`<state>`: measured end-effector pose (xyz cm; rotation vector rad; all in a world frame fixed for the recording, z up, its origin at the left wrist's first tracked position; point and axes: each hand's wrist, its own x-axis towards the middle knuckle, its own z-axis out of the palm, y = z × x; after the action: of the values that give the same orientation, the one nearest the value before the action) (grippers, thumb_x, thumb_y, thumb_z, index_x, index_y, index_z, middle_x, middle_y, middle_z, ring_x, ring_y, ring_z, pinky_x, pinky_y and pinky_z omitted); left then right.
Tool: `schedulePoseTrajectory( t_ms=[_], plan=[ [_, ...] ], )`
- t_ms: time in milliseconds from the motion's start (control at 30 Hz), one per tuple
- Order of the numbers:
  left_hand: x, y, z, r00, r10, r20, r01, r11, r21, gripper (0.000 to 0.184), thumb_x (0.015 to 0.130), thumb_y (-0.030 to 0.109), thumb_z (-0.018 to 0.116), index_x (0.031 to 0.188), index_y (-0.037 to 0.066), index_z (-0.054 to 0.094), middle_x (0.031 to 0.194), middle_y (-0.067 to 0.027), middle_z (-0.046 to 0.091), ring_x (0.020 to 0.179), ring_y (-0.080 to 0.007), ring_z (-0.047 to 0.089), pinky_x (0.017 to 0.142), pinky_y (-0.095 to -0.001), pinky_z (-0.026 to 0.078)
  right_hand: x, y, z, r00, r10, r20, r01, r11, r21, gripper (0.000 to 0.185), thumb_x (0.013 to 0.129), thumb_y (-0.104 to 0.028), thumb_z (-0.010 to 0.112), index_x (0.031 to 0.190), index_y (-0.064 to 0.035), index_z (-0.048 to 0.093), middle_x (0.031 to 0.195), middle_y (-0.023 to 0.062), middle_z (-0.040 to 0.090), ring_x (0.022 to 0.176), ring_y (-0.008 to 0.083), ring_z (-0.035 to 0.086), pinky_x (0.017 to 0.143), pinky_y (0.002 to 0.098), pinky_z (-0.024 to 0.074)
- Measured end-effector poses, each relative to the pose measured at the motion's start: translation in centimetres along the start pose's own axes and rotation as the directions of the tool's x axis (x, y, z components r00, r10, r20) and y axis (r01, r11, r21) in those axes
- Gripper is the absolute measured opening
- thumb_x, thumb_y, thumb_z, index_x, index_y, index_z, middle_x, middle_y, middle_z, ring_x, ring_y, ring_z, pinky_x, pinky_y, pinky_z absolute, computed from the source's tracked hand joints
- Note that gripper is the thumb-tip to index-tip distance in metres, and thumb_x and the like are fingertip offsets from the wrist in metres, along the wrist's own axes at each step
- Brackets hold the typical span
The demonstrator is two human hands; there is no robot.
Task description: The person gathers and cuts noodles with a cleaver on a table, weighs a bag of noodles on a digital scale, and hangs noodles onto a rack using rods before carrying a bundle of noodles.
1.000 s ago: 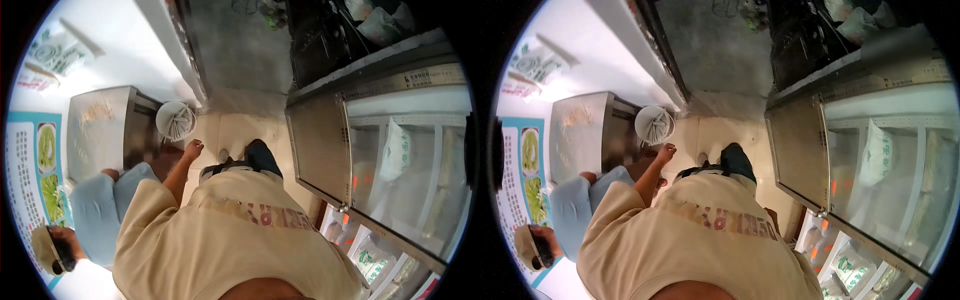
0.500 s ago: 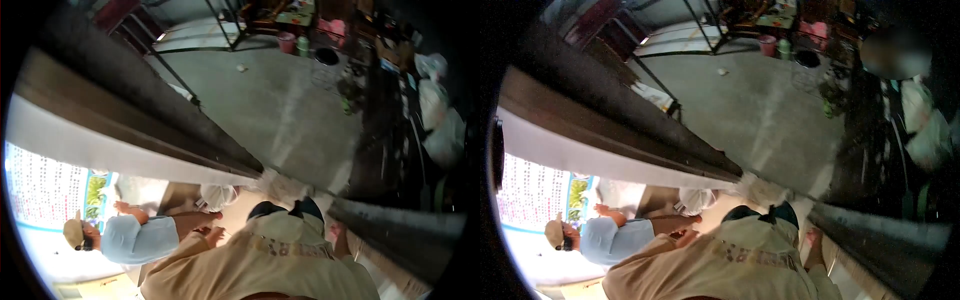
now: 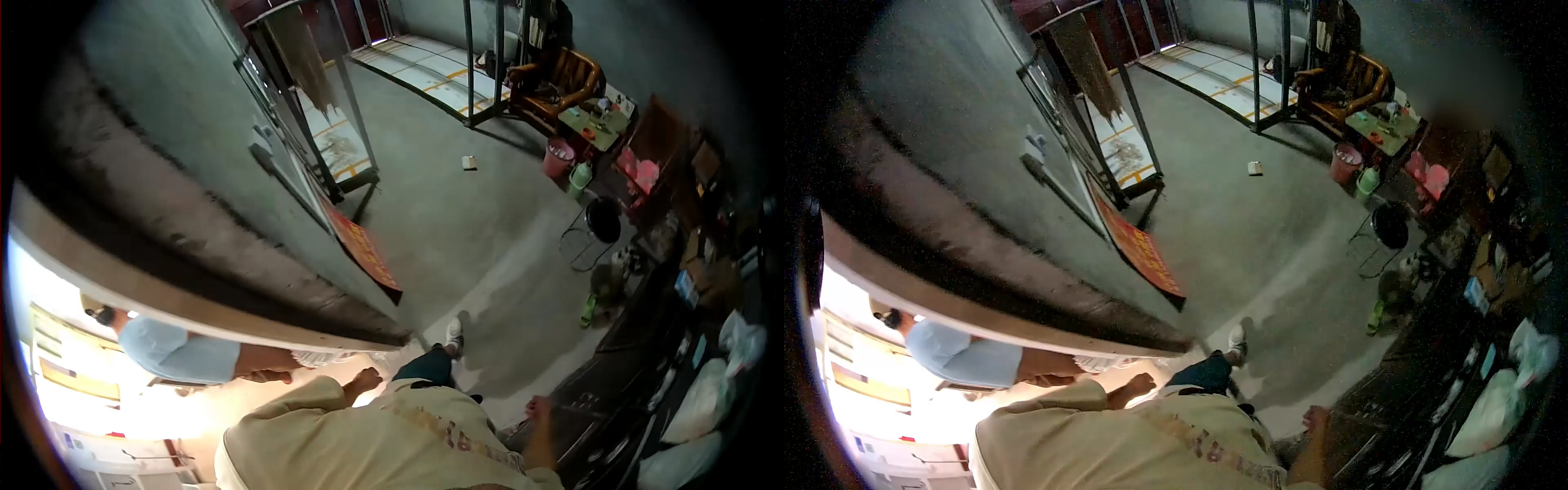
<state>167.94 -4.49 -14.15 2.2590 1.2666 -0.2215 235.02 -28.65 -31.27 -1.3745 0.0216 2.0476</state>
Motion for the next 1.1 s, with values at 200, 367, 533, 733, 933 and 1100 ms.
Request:
schedulePoseTrajectory(
  t_ms=[200, 367, 533, 733, 933, 1100],
  plan=[
    [19.2, -5.2, 6.9, 0.903, 0.209, 0.376, -0.295, 0.937, 0.188, 0.029, 0.087, 0.021, 0.052, 0.092, 0.004, 0.074, 0.093, -0.0180, 0.071, 0.089, -0.0362, 0.068, 0.078, -0.0481, 0.053, -2.8, -8.0, 6.7, 0.768, -0.068, -0.637, 0.150, 0.986, 0.076, 0.022, 0.083, -0.025, 0.058, 0.065, -0.0131, 0.051, 0.061, 0.0058, 0.049, 0.052, 0.0230, 0.046, 0.041, 0.0382, 0.0351],
    [34.3, -3.2, -1.9, 0.880, -0.422, 0.219, 0.469, 0.847, -0.249, 0.038, 0.090, 0.026, 0.048, 0.109, -0.002, 0.066, 0.107, -0.0260, 0.067, 0.098, -0.0412, 0.065, 0.086, -0.0476, 0.052, -0.7, -20.7, 8.7, 0.797, -0.093, -0.597, 0.128, 0.992, 0.017, 0.022, 0.084, -0.022, 0.058, 0.066, -0.0114, 0.052, 0.060, 0.0065, 0.049, 0.049, 0.0223, 0.046, 0.040, 0.0372, 0.0347],
    [44.7, -3.5, -11.8, 0.799, -0.592, 0.105, 0.519, 0.590, -0.618, 0.041, 0.083, 0.028, 0.054, 0.111, 0.002, 0.067, 0.115, -0.0258, 0.064, 0.112, -0.0408, 0.060, 0.096, -0.0470, 0.048, 4.6, -32.9, 9.2, 0.796, -0.079, -0.600, 0.101, 0.995, 0.002, 0.022, 0.086, -0.019, 0.057, 0.066, -0.0096, 0.053, 0.059, 0.0072, 0.050, 0.045, 0.0217, 0.045, 0.038, 0.0361, 0.0342],
    [51.2, -5.1, -17.0, 0.738, -0.665, 0.120, 0.552, 0.490, -0.675, 0.038, 0.081, 0.026, 0.056, 0.107, 0.000, 0.066, 0.100, -0.0262, 0.068, 0.096, -0.0400, 0.066, 0.082, -0.0454, 0.052, 15.8, -52.9, 8.1, 0.806, -0.065, -0.589, 0.057, 0.998, -0.033, 0.022, 0.088, -0.015, 0.056, 0.067, -0.0076, 0.054, 0.057, 0.0081, 0.050, 0.041, 0.0209, 0.044, 0.036, 0.0348, 0.0336],
    [52.7, -3.5, -12.3, 0.712, -0.702, -0.003, 0.602, 0.612, -0.513, 0.028, 0.089, 0.020, 0.051, 0.097, -0.003, 0.065, 0.087, -0.0216, 0.068, 0.062, -0.0323, 0.067, 0.057, -0.0449, 0.055, 29.6, -78.7, 6.7, 0.875, -0.121, -0.468, -0.062, 0.932, -0.357, 0.016, 0.088, -0.012, 0.055, 0.073, -0.0080, 0.058, 0.061, 0.0079, 0.054, 0.042, 0.0203, 0.048, 0.039, 0.0348, 0.0383],
    [58.8, 4.8, -15.6, 0.566, -0.728, 0.387, 0.718, 0.205, -0.665, 0.028, 0.090, 0.019, 0.049, 0.095, -0.002, 0.067, 0.086, -0.0213, 0.068, 0.063, -0.0317, 0.068, 0.058, -0.0447, 0.055, 38.8, -101.5, 13.2, 0.906, -0.266, -0.328, -0.012, 0.759, -0.651, 0.010, 0.089, -0.017, 0.055, 0.084, -0.0104, 0.061, 0.074, 0.0062, 0.062, 0.059, 0.0190, 0.059, 0.052, 0.0344, 0.0482]
  ],
)
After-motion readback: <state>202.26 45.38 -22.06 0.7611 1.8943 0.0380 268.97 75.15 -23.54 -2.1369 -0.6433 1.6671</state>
